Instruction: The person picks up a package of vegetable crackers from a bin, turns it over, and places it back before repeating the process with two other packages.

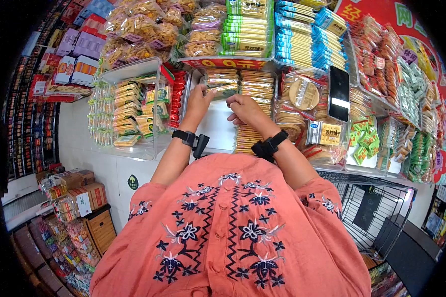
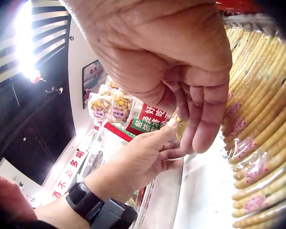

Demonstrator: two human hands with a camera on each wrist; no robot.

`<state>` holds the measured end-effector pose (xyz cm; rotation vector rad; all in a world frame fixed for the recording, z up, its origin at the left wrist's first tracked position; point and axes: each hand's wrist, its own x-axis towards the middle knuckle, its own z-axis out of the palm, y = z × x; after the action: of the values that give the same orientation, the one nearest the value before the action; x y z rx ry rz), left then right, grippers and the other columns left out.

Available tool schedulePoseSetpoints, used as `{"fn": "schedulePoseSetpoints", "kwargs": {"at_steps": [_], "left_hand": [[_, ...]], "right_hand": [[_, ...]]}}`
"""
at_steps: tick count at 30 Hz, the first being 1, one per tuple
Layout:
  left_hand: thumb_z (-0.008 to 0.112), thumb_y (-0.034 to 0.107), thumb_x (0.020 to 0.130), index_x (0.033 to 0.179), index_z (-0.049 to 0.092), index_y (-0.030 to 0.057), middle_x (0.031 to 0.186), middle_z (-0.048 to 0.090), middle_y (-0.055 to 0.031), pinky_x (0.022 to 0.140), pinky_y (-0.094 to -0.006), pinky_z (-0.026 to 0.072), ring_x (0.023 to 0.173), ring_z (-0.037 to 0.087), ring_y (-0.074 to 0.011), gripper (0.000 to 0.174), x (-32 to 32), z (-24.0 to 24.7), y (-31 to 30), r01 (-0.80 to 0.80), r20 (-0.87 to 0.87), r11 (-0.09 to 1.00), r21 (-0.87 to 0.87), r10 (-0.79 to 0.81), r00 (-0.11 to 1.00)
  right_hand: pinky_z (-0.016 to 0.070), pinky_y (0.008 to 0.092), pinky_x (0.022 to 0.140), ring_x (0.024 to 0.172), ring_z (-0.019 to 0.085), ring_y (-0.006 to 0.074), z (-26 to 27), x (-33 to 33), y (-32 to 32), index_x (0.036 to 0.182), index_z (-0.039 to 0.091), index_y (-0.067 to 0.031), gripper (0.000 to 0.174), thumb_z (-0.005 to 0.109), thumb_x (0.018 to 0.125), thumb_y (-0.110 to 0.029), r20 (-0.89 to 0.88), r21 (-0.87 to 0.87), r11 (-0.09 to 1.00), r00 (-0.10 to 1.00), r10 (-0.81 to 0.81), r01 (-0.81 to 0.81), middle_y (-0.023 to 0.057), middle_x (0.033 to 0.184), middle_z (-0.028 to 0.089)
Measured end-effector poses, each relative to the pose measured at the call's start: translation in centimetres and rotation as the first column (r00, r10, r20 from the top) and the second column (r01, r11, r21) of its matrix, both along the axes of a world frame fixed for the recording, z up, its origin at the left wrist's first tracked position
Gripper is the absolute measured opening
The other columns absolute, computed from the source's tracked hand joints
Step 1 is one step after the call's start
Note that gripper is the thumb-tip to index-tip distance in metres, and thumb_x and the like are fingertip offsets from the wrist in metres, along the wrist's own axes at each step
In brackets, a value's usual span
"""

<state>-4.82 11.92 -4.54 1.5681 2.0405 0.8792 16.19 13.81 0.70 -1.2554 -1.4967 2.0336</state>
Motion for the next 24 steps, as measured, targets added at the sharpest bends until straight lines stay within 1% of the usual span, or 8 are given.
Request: {"fn": "schedulePoseSetpoints", "kwargs": {"at_steps": [4, 7, 17, 19, 21, 22, 23, 24], "left_hand": [[0.072, 0.035, 0.089, 0.116, 0.059, -0.0065, 0.108, 0.062, -0.0279, 0.091, -0.0456, 0.0477, 0.102, 0.06, -0.0413, 0.051, -0.3, 0.3, -0.5, 0.019, -0.014, 0.999, -0.043, -0.02, 1.0], [0.072, 0.035, 0.089, 0.12, 0.058, -0.0074, 0.113, 0.061, -0.0289, 0.094, -0.0452, 0.0471, 0.108, 0.059, -0.0424, 0.055, -0.2, 0.2, -0.6, -0.007, -0.011, 1.0, -0.005, 0.007, 1.0], [0.074, 0.032, 0.088, 0.128, 0.052, -0.008, 0.125, 0.054, -0.0316, 0.1, -0.0447, 0.0449, 0.116, 0.054, -0.0436, 0.061, 0.5, 1.4, -1.0, -0.003, -0.025, 1.0, -0.004, 0.003, 1.0], [0.075, 0.031, 0.087, 0.128, 0.052, -0.0078, 0.126, 0.053, -0.0315, 0.1, -0.0446, 0.0445, 0.116, 0.054, -0.0436, 0.061, 1.3, 3.8, -1.7, -0.036, -0.005, 0.999, 0.02, 0.036, 0.999], [0.075, 0.03, 0.087, 0.129, 0.051, -0.0075, 0.127, 0.053, -0.0289, 0.096, -0.0425, 0.0475, 0.114, 0.056, -0.0399, 0.062, 2.1, 7.6, -2.6, 0.056, -0.05, 0.995, 0.08, -0.052, 0.997], [0.075, 0.03, 0.087, 0.13, 0.052, -0.0061, 0.126, 0.054, -0.0257, 0.087, -0.039, 0.0512, 0.106, 0.06, -0.0342, 0.06, 2.2, 8.2, -2.7, 0.09, 0.036, 0.987, 0.133, -0.096, 0.995], [0.072, 0.029, 0.09, 0.129, 0.053, -0.0046, 0.125, 0.057, -0.0222, 0.081, -0.035, 0.0526, 0.097, 0.063, -0.0287, 0.056, 2.5, 11.5, -3.3, 0.147, 0.023, 0.984, 0.103, -0.15, 0.988], [0.07, 0.028, 0.091, 0.128, 0.054, -0.0042, 0.121, 0.059, -0.021, 0.08, -0.034, 0.0524, 0.094, 0.064, -0.0273, 0.052, 2.7, 14.6, -4.1, 0.176, 0.065, 0.981, 0.085, -0.182, 0.981]], "right_hand": [[0.0592, 0.0283, 0.058, 0.08, 0.073, 0.0206, 0.0, 0.0, 0.0, 0.12, 0.059, 0.0036, 0.03, 0.048, 0.097, -0.013, 0.002, 0.022, 1.0, 1.0, -0.004, 0.004, 0.0103, 0.108, 0.063], [0.0591, 0.0277, 0.065, 0.083, 0.07, 0.0175, 0.7, 0.1, 0.1, 0.122, 0.058, 0.0011, 0.028, 0.047, 0.101, -0.015, 0.022, -0.019, 0.999, 0.999, 0.028, -0.028, 0.0067, 0.112, 0.061], [0.0587, 0.0278, 0.063, 0.082, 0.071, 0.0177, 0.8, 0.3, 0.1, 0.121, 0.058, 0.0008, 0.028, 0.047, 0.099, -0.014, 0.015, -0.009, 1.0, 1.0, 0.001, -0.001, 0.0074, 0.11, 0.062], [0.0582, 0.0284, 0.059, 0.08, 0.073, 0.0189, 0.6, 0.3, -0.1, 0.12, 0.059, 0.0004, 0.029, 0.047, 0.098, -0.014, -0.011, 0.005, 1.0, 1.0, -0.021, 0.021, 0.0081, 0.106, 0.064], [0.0581, 0.0282, 0.06, 0.081, 0.073, 0.0187, 0.8, 0.1, 0.2, 0.12, 0.059, -0.0004, 0.029, 0.048, 0.098, -0.014, 0.002, -0.015, 1.0, 1.0, -0.017, 0.017, 0.0079, 0.107, 0.063], [0.058, 0.0281, 0.06, 0.081, 0.073, 0.0185, 0.9, 0.1, 0.4, 0.121, 0.059, -0.0009, 0.028, 0.048, 0.098, -0.014, 0.01, -0.027, 1.0, 1.0, -0.013, 0.013, 0.0078, 0.108, 0.063], [0.058, 0.0283, 0.062, 0.083, 0.073, 0.0196, 1.3, 0.1, 0.4, 0.12, 0.059, -0.0005, 0.028, 0.048, 0.098, -0.014, -0.029, -0.03, 0.999, 0.999, -0.022, 0.021, 0.0089, 0.11, 0.063], [0.058, 0.0287, 0.063, 0.084, 0.072, 0.0202, 2.1, 0.0, 0.3, 0.12, 0.059, 0.0, 0.028, 0.048, 0.098, -0.014, -0.049, -0.026, 1.0, 0.999, -0.013, 0.011, 0.0095, 0.11, 0.063]]}}
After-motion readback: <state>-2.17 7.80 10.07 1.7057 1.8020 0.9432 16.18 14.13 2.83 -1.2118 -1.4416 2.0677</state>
